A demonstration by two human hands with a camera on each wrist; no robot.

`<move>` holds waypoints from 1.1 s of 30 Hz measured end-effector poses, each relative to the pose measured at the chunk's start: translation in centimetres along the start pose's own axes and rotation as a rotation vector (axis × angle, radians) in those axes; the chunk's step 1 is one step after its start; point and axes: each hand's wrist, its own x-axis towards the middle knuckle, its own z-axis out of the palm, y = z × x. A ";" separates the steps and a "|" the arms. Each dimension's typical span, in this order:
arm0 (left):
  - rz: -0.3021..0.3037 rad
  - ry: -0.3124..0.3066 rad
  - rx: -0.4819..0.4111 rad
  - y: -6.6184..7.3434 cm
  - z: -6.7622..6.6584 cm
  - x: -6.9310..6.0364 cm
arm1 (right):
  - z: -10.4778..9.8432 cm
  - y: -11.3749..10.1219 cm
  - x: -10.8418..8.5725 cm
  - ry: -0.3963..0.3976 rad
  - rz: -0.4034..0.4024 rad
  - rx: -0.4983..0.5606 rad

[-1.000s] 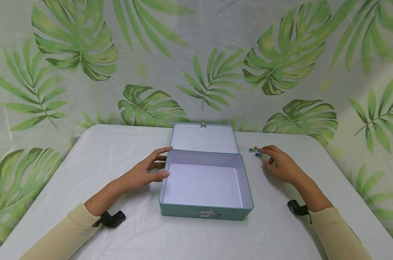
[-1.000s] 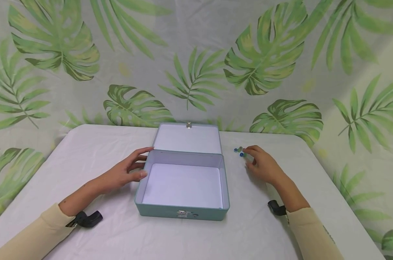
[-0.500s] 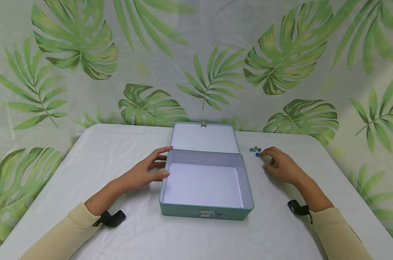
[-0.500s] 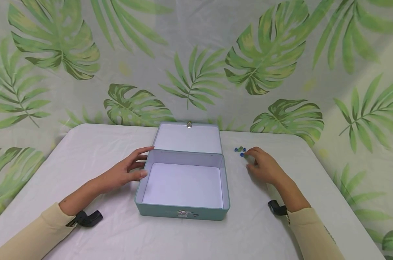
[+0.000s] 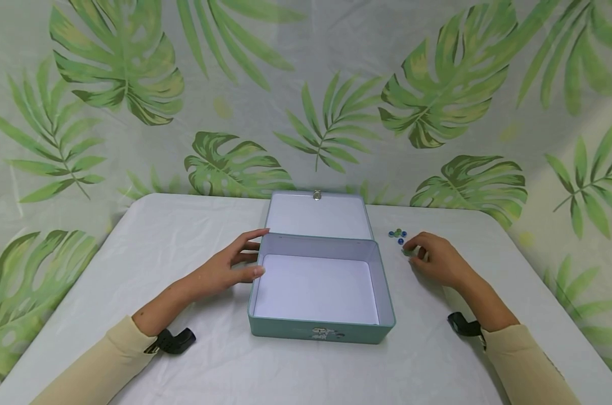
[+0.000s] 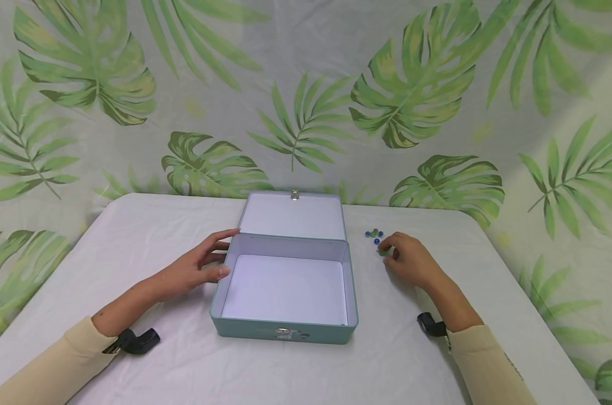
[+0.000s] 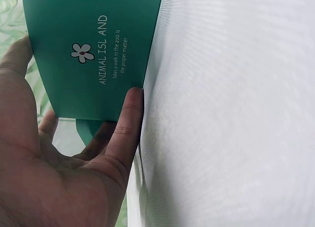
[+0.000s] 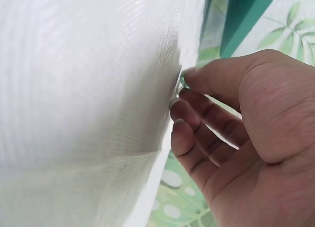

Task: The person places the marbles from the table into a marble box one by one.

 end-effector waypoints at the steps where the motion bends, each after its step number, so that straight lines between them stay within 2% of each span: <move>1: 0.000 0.001 -0.001 -0.1 0.0 0.0 | 0.0 0.0 0.0 0.003 -0.004 0.000; 9: 0.002 0.001 -0.007 -0.1 0.0 0.1 | 0.2 0.1 0.1 -0.023 -0.003 -0.001; 14: -0.005 0.002 -0.009 0.0 0.0 0.1 | 0.1 -0.5 0.2 0.007 -0.048 -0.003; 22: 0.004 0.001 -0.003 0.0 0.1 0.0 | -0.2 -2.5 0.5 0.074 -0.155 0.029; 33: -0.002 0.002 -0.005 -0.2 0.1 0.1 | -1.0 -5.9 0.4 0.137 -0.261 0.048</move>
